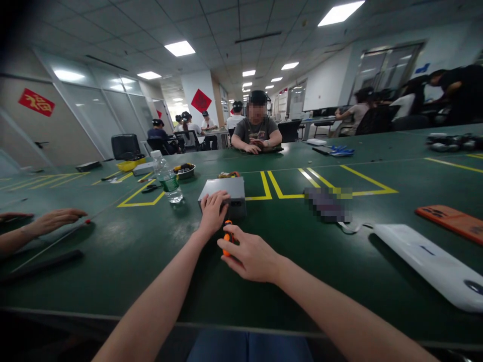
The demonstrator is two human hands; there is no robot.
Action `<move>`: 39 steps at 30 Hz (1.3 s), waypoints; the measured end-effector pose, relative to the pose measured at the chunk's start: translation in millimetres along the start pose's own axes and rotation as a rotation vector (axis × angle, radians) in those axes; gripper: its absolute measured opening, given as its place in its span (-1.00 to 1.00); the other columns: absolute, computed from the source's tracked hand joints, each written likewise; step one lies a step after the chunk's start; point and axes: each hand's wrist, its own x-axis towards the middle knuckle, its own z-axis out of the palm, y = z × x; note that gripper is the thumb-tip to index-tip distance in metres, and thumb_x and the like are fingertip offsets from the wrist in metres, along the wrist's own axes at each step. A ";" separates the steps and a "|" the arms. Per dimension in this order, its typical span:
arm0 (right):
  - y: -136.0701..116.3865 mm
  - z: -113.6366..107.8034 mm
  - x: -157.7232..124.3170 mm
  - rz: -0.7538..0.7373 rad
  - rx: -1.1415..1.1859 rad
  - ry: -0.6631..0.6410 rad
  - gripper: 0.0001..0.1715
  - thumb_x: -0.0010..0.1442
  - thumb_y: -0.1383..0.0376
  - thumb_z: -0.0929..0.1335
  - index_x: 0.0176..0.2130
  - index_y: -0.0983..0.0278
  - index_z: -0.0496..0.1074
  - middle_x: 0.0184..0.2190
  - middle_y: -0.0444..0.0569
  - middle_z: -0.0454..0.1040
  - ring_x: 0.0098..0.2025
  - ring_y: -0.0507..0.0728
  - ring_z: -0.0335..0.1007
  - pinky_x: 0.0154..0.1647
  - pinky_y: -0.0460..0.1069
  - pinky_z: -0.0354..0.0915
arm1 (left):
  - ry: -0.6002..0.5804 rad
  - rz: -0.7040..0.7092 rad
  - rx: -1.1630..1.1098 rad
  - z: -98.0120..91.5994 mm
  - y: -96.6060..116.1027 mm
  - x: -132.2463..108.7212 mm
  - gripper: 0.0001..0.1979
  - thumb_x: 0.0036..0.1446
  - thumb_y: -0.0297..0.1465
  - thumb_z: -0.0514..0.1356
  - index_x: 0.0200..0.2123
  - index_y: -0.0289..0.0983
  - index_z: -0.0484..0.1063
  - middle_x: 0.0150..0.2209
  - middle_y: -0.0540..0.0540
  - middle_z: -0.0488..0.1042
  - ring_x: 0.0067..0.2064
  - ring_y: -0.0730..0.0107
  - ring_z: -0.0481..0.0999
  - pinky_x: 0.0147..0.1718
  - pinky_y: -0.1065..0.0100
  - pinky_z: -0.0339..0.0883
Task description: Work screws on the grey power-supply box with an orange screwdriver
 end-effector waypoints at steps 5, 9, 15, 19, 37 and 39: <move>4.7 8.6 2.7 -0.080 -0.061 0.157 -0.70 0.21 0.24 0.20 -0.09 0.35 0.26 -0.09 0.13 0.35 -0.17 0.10 0.33 -0.25 0.00 0.28 | 0.000 0.006 -0.013 0.6 -0.3 0.8 -0.76 0.16 -0.44 0.01 -0.10 -0.12 0.27 0.06 0.02 0.33 0.13 0.38 0.20 0.17 0.15 -0.17; 4.2 9.4 2.3 -0.006 -0.064 0.177 -0.71 0.19 0.19 0.22 -0.18 0.34 0.30 -0.15 0.14 0.36 -0.24 0.09 0.34 -0.28 0.00 0.30 | -0.003 0.009 -0.030 0.1 -0.3 0.7 -0.76 0.15 -0.45 0.01 -0.10 -0.12 0.27 0.05 0.04 0.33 0.13 0.40 0.20 0.17 0.15 -0.19; -2.0 0.5 3.5 -0.008 -0.065 -0.008 -0.59 0.20 0.21 0.20 0.04 0.24 0.23 0.00 0.17 0.24 -0.09 0.15 0.29 -0.18 0.04 0.28 | 0.016 -0.003 -0.037 -0.9 1.1 -0.2 -0.76 0.16 -0.44 0.01 -0.11 -0.10 0.26 0.04 0.06 0.34 0.13 0.41 0.20 0.17 0.15 -0.20; 1.3 1.8 3.3 -0.038 -0.105 0.068 -0.59 0.22 0.20 0.19 0.06 0.21 0.23 0.03 0.17 0.26 -0.18 0.12 0.33 -0.25 0.03 0.28 | 0.021 -0.012 -0.039 0.3 1.5 -0.4 -0.76 0.15 -0.45 0.02 -0.11 -0.10 0.27 0.05 0.06 0.34 0.12 0.39 0.21 0.17 0.14 -0.18; 0.2 8.2 5.7 -0.029 -0.051 0.167 -0.64 0.15 0.15 0.25 -0.15 0.34 0.34 -0.07 0.19 0.37 -0.20 0.17 0.37 -0.25 0.07 0.32 | 0.028 -0.019 -0.028 -2.0 3.9 -0.8 -0.76 0.14 -0.45 0.02 -0.12 -0.10 0.29 0.04 0.04 0.34 0.12 0.38 0.22 0.16 0.15 -0.14; 0.5 9.3 5.6 0.008 -0.020 0.178 -0.71 0.14 0.16 0.26 -0.23 0.33 0.34 -0.09 0.16 0.39 -0.22 0.15 0.37 -0.26 0.06 0.32 | 0.029 -0.024 -0.026 -2.1 4.0 -1.0 -0.76 0.14 -0.45 0.02 -0.12 -0.11 0.30 0.04 0.03 0.34 0.12 0.38 0.21 0.16 0.15 -0.14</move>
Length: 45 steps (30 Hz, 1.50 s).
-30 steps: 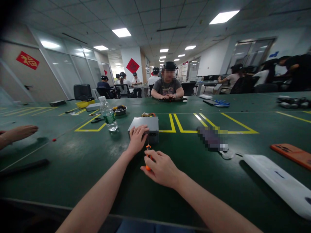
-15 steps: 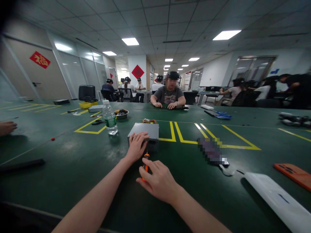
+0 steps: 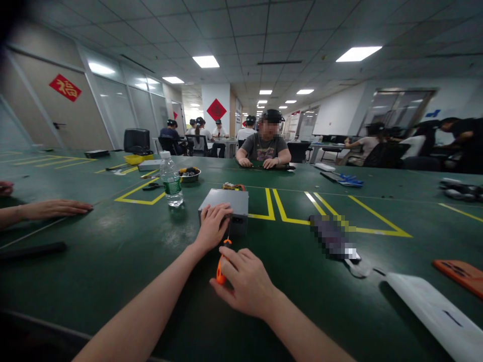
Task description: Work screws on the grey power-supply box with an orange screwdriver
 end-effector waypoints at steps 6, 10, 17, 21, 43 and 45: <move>-4.5 -6.5 -0.5 0.012 0.005 -0.160 -0.57 0.15 0.18 0.25 0.01 0.24 0.25 0.01 0.15 0.29 -0.06 0.18 0.30 -0.15 0.07 0.30 | -0.001 -0.003 0.006 -0.6 1.1 -0.6 -0.75 0.15 -0.46 0.01 -0.12 -0.10 0.29 0.05 0.05 0.33 0.12 0.40 0.20 0.17 0.16 -0.15; -0.1 -3.1 0.2 -0.063 -0.040 -0.044 -0.64 0.17 0.19 0.24 -0.06 0.29 0.30 -0.05 0.17 0.34 -0.18 0.15 0.35 -0.23 0.05 0.31 | -0.013 -0.003 -0.005 -1.7 1.8 -0.7 -0.76 0.16 -0.45 0.00 -0.11 -0.11 0.29 0.05 0.04 0.33 0.13 0.39 0.20 0.17 0.16 -0.17; -1.7 0.5 -3.6 0.021 0.020 0.037 -0.68 0.14 0.16 0.26 -0.18 0.34 0.29 -0.12 0.17 0.39 -0.20 0.14 0.38 -0.25 0.03 0.33 | -0.012 -0.010 0.004 -2.7 2.1 -0.5 -0.76 0.16 -0.44 0.00 -0.11 -0.11 0.30 0.04 0.04 0.34 0.12 0.39 0.21 0.17 0.16 -0.16; -5.3 -1.8 -0.1 -0.045 -0.021 -0.113 -0.59 0.17 0.23 0.23 0.02 0.29 0.23 0.01 0.18 0.29 -0.08 0.17 0.33 -0.16 0.06 0.32 | -0.009 -0.007 -0.003 -2.5 1.9 -0.5 -0.75 0.16 -0.44 -0.01 -0.11 -0.11 0.30 0.05 0.04 0.34 0.12 0.39 0.20 0.17 0.16 -0.17; 4.3 2.7 -3.4 -0.040 -0.003 0.113 -0.75 0.16 0.25 0.23 -0.17 0.33 0.28 -0.08 0.20 0.36 -0.25 0.12 0.37 -0.29 0.02 0.33 | -0.018 -0.019 0.013 -1.3 1.6 -0.6 -0.77 0.17 -0.42 0.00 -0.11 -0.10 0.29 0.06 0.06 0.32 0.13 0.40 0.20 0.17 0.18 -0.16; 3.3 2.6 -4.1 -0.008 0.013 0.098 -0.78 0.16 0.24 0.23 -0.21 0.32 0.27 -0.11 0.18 0.38 -0.28 0.11 0.38 -0.30 0.02 0.33 | -0.019 -0.017 0.012 -1.2 1.2 -0.5 -0.76 0.16 -0.43 0.00 -0.10 -0.10 0.28 0.06 0.06 0.32 0.13 0.40 0.20 0.17 0.18 -0.16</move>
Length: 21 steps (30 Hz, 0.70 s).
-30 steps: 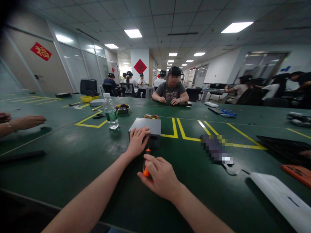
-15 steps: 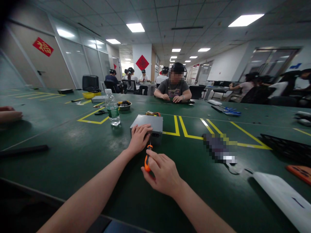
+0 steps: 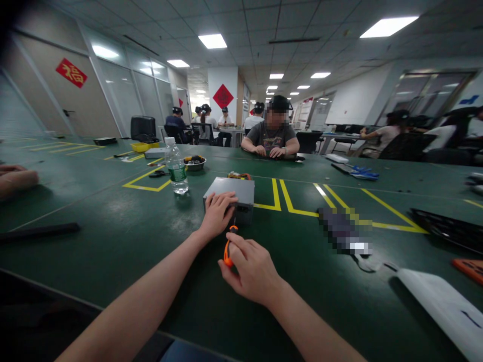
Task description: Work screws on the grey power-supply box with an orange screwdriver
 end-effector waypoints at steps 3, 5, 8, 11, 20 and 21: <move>-3.9 -1.7 0.7 0.019 0.015 -0.139 -0.63 0.17 0.17 0.23 -0.07 0.33 0.25 -0.05 0.18 0.33 -0.17 0.15 0.36 -0.25 0.03 0.34 | 0.006 0.009 -0.008 -0.3 -0.4 0.2 -0.76 0.17 -0.43 0.00 -0.10 -0.10 0.28 0.06 0.07 0.32 0.13 0.40 0.19 0.17 0.18 -0.17; -5.9 -3.0 2.2 0.004 0.005 -0.230 -0.57 0.19 0.18 0.21 0.03 0.29 0.21 0.00 0.18 0.28 -0.10 0.18 0.33 -0.22 0.04 0.34 | 0.011 0.012 -0.010 -0.6 -0.4 0.3 -0.76 0.17 -0.43 0.00 -0.10 -0.09 0.28 0.05 0.07 0.33 0.13 0.41 0.20 0.17 0.18 -0.17; -5.3 -3.0 4.7 -0.038 -0.028 -0.239 -0.60 0.21 0.21 0.19 0.02 0.28 0.25 0.00 0.21 0.27 -0.09 0.19 0.33 -0.19 0.06 0.33 | 0.009 0.011 -0.004 -0.9 0.0 0.2 -0.75 0.16 -0.43 0.00 -0.10 -0.09 0.28 0.05 0.07 0.33 0.13 0.41 0.20 0.18 0.18 -0.17; -1.1 -0.2 5.5 -0.090 -0.048 -0.134 -0.63 0.19 0.18 0.21 -0.08 0.36 0.30 -0.04 0.25 0.31 -0.13 0.19 0.35 -0.20 0.06 0.33 | 0.004 0.004 0.007 -0.8 0.4 0.0 -0.76 0.16 -0.43 0.01 -0.10 -0.10 0.28 0.06 0.07 0.32 0.13 0.41 0.19 0.18 0.19 -0.17; -0.7 9.5 2.1 -0.102 -0.098 -0.020 -0.71 0.15 0.18 0.24 -0.27 0.39 0.31 -0.17 0.26 0.39 -0.24 0.18 0.38 -0.27 0.04 0.35 | 0.017 0.010 -0.004 -0.2 0.1 -0.1 -0.76 0.16 -0.43 0.01 -0.10 -0.10 0.28 0.05 0.08 0.33 0.13 0.41 0.20 0.17 0.19 -0.16; -1.5 11.0 2.9 -0.103 -0.100 -0.018 -0.70 0.16 0.17 0.24 -0.28 0.39 0.31 -0.18 0.26 0.39 -0.25 0.18 0.38 -0.28 0.04 0.35 | 0.017 0.008 -0.001 0.0 0.2 0.0 -0.76 0.16 -0.43 0.01 -0.10 -0.10 0.28 0.05 0.08 0.33 0.13 0.41 0.20 0.17 0.19 -0.16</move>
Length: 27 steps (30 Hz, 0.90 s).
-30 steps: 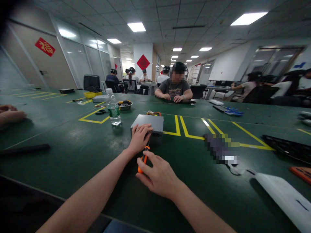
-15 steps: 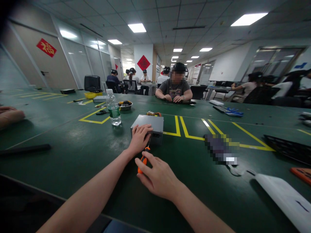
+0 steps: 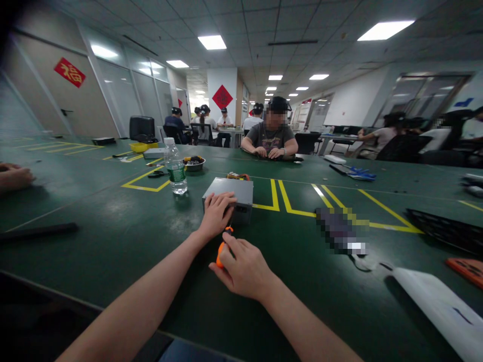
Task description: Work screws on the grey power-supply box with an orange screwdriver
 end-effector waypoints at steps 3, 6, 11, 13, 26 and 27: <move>-0.7 2.7 2.5 0.016 0.015 -0.038 -0.63 0.16 0.11 0.23 -0.25 0.39 0.31 -0.17 0.25 0.37 -0.25 0.17 0.38 -0.29 0.03 0.35 | -0.001 -0.009 0.009 0.7 0.2 0.2 -0.76 0.15 -0.44 0.02 -0.11 -0.10 0.29 0.05 0.07 0.33 0.13 0.40 0.20 0.17 0.18 -0.16; 0.8 -0.5 2.7 0.040 0.034 -0.157 -0.56 0.16 0.07 0.23 -0.10 0.35 0.29 -0.11 0.21 0.33 -0.20 0.18 0.36 -0.30 0.03 0.36 | 0.002 -0.013 0.009 1.1 0.4 0.2 -0.76 0.15 -0.44 0.01 -0.11 -0.10 0.30 0.05 0.07 0.33 0.13 0.40 0.20 0.17 0.18 -0.15; 6.1 -15.8 -0.5 0.033 0.100 -0.098 -0.61 0.16 0.17 0.23 -0.06 0.34 0.26 -0.07 0.20 0.28 -0.14 0.17 0.33 -0.25 0.02 0.34 | 0.001 0.002 0.001 0.7 -0.1 -0.4 -0.76 0.17 -0.42 0.00 -0.10 -0.11 0.28 0.05 0.06 0.33 0.13 0.41 0.20 0.17 0.19 -0.15; 9.8 -22.6 -2.0 0.028 0.119 -0.018 -0.66 0.14 0.21 0.23 -0.10 0.34 0.27 -0.11 0.18 0.31 -0.16 0.16 0.33 -0.25 0.03 0.33 | -0.001 0.005 0.000 0.3 -0.4 -0.6 -0.76 0.17 -0.42 -0.01 -0.09 -0.11 0.28 0.06 0.06 0.33 0.13 0.41 0.20 0.17 0.19 -0.15; 30.7 -39.3 -9.9 0.094 0.107 0.103 -0.77 0.08 0.35 0.22 -0.20 0.33 0.28 -0.25 0.09 0.38 -0.29 0.10 0.35 -0.39 -0.01 0.29 | -0.045 0.004 -0.006 -5.0 1.0 -0.9 -0.65 0.03 -0.48 0.07 -0.07 -0.13 0.26 0.08 0.03 0.30 0.14 0.36 0.18 0.19 0.17 -0.18; 30.4 -39.0 -9.9 0.096 0.108 0.099 -0.76 0.08 0.35 0.22 -0.19 0.33 0.28 -0.24 0.09 0.38 -0.29 0.10 0.35 -0.38 -0.01 0.29 | -0.046 0.006 -0.009 -5.0 0.9 -1.1 -0.64 0.02 -0.47 0.08 -0.06 -0.13 0.25 0.08 0.03 0.29 0.15 0.36 0.18 0.19 0.17 -0.19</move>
